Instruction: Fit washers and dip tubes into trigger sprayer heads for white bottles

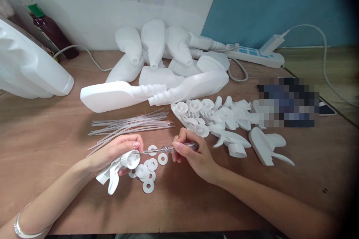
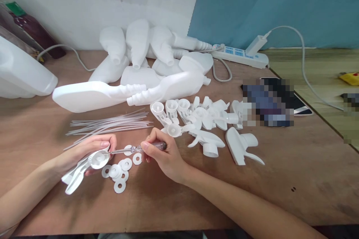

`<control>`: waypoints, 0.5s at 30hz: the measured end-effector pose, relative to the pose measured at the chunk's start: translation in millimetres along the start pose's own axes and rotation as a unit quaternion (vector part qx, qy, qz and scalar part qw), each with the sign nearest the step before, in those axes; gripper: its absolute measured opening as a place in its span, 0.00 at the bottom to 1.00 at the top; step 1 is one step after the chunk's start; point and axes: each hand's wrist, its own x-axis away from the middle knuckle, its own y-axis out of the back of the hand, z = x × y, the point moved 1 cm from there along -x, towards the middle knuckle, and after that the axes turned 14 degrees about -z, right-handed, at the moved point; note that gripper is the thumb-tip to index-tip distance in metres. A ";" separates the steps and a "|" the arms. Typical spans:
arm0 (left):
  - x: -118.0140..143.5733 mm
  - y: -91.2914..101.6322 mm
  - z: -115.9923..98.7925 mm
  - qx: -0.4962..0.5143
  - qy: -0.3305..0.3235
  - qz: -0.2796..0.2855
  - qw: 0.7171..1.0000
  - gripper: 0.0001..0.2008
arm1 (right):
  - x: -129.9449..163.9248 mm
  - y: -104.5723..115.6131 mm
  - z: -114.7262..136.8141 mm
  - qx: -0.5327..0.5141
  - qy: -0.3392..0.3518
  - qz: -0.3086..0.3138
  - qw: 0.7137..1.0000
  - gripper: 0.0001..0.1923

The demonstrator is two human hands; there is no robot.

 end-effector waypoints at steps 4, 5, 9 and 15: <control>-0.3 0.0 0.3 -0.006 -0.004 0.004 1.000 0.16 | -0.9 -0.9 -0.6 -0.004 -0.002 0.017 1.000 0.11; -0.3 -0.1 0.4 -0.009 -0.006 0.005 1.000 0.17 | -1.1 -1.0 -0.6 -0.006 -0.004 0.021 1.000 0.11; 0.8 -1.4 0.0 -0.023 -0.015 0.020 0.999 0.18 | -1.4 -1.3 0.0 -0.011 -0.012 0.026 1.000 0.11; 5.8 -7.3 -2.5 -0.112 -0.031 0.038 0.993 0.15 | -0.4 -1.5 1.4 0.020 -0.025 0.033 0.999 0.12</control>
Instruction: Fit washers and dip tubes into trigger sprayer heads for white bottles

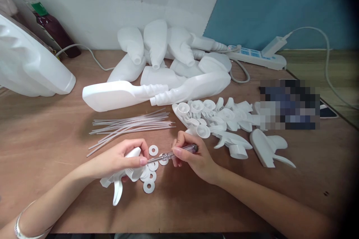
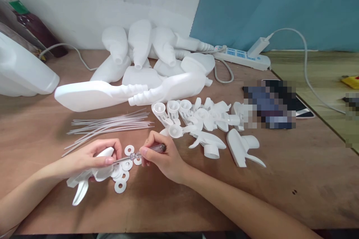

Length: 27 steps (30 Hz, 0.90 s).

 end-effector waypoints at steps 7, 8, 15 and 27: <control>-1.3 -1.3 0.6 -0.001 -0.006 -0.026 1.000 0.15 | 1.0 -0.5 0.5 0.050 0.002 -0.017 0.999 0.13; -1.6 -1.4 0.8 0.006 -0.003 -0.026 1.000 0.15 | 0.9 -0.5 0.7 0.050 0.004 -0.019 0.999 0.12; -1.0 -1.2 0.9 -0.008 0.025 -0.036 0.999 0.15 | -0.1 0.8 -1.2 -0.003 0.011 -0.031 0.999 0.12; -1.9 2.8 3.4 0.028 -0.041 -0.020 0.999 0.12 | 3.0 3.8 -3.6 -0.013 0.050 -0.033 0.998 0.10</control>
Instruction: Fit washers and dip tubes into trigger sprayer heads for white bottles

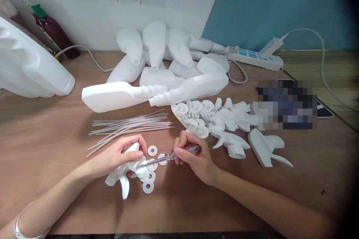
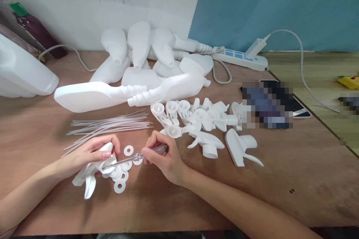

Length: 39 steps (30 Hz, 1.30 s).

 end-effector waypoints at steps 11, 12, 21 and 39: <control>5.3 0.0 -6.4 -0.108 -0.097 -0.071 0.987 0.13 | 2.9 1.2 0.9 -0.001 0.049 -0.016 0.999 0.10; 5.9 1.1 -6.9 -0.148 -0.129 -0.093 0.976 0.13 | 3.4 1.3 1.5 0.003 0.057 -0.018 0.998 0.09; 15.0 10.5 -12.2 -0.338 -0.329 -0.177 0.864 0.07 | 9.4 -2.4 5.7 0.127 0.127 -0.015 0.984 0.10; 1.0 31.4 -4.6 0.099 -0.178 -0.340 0.918 0.10 | 8.3 -9.3 1.6 0.214 0.104 -0.046 0.970 0.06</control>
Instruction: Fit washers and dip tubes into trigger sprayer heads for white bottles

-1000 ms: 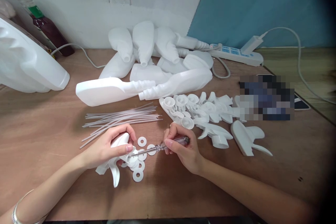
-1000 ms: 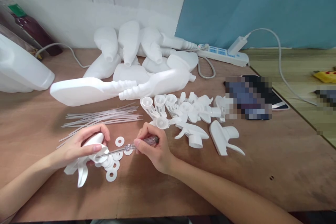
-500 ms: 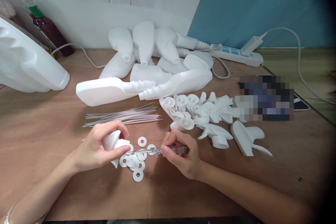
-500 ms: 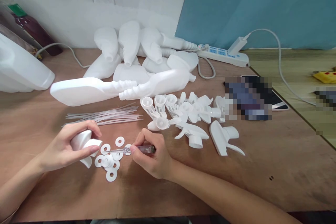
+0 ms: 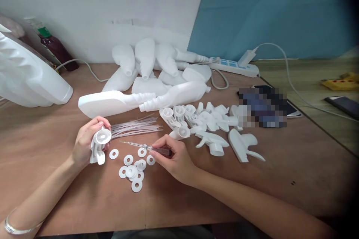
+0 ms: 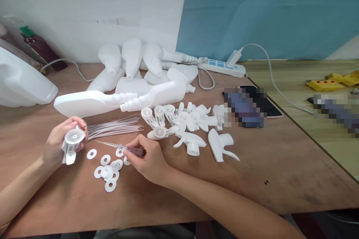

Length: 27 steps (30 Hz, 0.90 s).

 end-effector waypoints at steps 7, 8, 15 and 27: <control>17.2 -3.3 17.2 -0.028 -0.017 -0.002 0.999 0.12 | -2.0 2.3 2.8 0.059 0.004 -0.033 0.998 0.05; 18.5 -4.2 18.6 -0.034 -0.030 -0.004 0.999 0.12 | -1.5 2.4 3.0 0.067 0.011 -0.040 0.997 0.05; 16.5 -12.6 20.8 -0.057 -0.065 -0.025 0.996 0.13 | 2.0 0.9 4.7 0.108 0.066 -0.028 0.992 0.05; 48.6 -8.1 26.5 -0.007 -0.043 -0.125 0.991 0.12 | 10.7 -1.8 0.8 0.264 0.230 -0.014 0.937 0.05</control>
